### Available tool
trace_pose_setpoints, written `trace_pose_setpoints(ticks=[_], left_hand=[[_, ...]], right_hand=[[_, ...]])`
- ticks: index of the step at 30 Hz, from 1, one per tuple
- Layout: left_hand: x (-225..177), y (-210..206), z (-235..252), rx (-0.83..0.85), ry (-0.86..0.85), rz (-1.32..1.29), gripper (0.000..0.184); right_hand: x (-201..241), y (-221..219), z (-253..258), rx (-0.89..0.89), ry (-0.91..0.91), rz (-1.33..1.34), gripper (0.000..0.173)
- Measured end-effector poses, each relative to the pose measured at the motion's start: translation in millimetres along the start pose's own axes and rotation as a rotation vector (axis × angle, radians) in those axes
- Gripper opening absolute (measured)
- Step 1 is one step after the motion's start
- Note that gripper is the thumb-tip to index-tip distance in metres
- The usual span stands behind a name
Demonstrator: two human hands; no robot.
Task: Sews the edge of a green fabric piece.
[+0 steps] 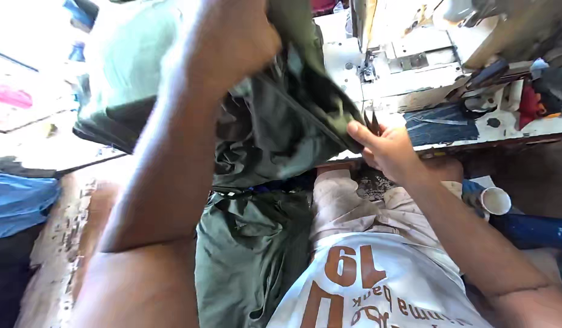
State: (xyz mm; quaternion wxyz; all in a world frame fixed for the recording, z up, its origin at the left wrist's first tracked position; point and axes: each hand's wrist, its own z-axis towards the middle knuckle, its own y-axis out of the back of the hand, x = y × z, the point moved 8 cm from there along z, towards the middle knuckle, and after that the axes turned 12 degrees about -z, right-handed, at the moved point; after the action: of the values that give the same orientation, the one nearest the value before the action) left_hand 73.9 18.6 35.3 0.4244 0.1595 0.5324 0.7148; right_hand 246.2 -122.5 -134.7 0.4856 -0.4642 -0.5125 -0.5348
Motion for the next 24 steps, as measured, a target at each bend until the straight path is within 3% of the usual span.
trace_pose_setpoints(ticks=[2,4,8,11,13,15,18,24], left_hand=[[-17.1,-39.4,-6.6,0.250,0.004,-0.162,0.048],[-19.4,-67.1,-18.0,0.382,-0.123,-0.343,0.035],[-27.2,-78.9,-24.3,0.493,-0.110,-0.546,0.019],[-39.2,-74.0,-21.2,0.438,-0.117,-0.525,0.016],[-44.6,-71.9,-17.4,0.385,-0.106,-0.486,0.014],[-44.1,-70.7,-14.2,0.299,-0.065,-0.409,0.016],[-39.6,-77.7,-13.0,0.155,-0.010,-0.322,0.018],[-28.1,-132.4,-2.2,-0.146,0.222,-0.561,0.018]], right_hand=[[-41.8,14.2,-4.4,-0.089,-0.064,-0.134,0.031],[-57.8,23.8,-4.6,-0.135,-0.043,-0.267,0.031],[-49.6,37.7,-4.7,-0.213,0.056,-0.554,0.026],[-29.0,39.5,-1.0,-0.315,0.231,-0.811,0.032],[-20.5,41.0,8.0,-0.349,0.330,-0.829,0.028],[-19.6,45.5,15.6,-0.326,0.373,-0.674,0.018],[-32.5,51.9,19.0,-0.191,0.281,-0.377,0.016],[-45.5,56.1,12.1,-0.101,0.204,-0.209,0.010]])
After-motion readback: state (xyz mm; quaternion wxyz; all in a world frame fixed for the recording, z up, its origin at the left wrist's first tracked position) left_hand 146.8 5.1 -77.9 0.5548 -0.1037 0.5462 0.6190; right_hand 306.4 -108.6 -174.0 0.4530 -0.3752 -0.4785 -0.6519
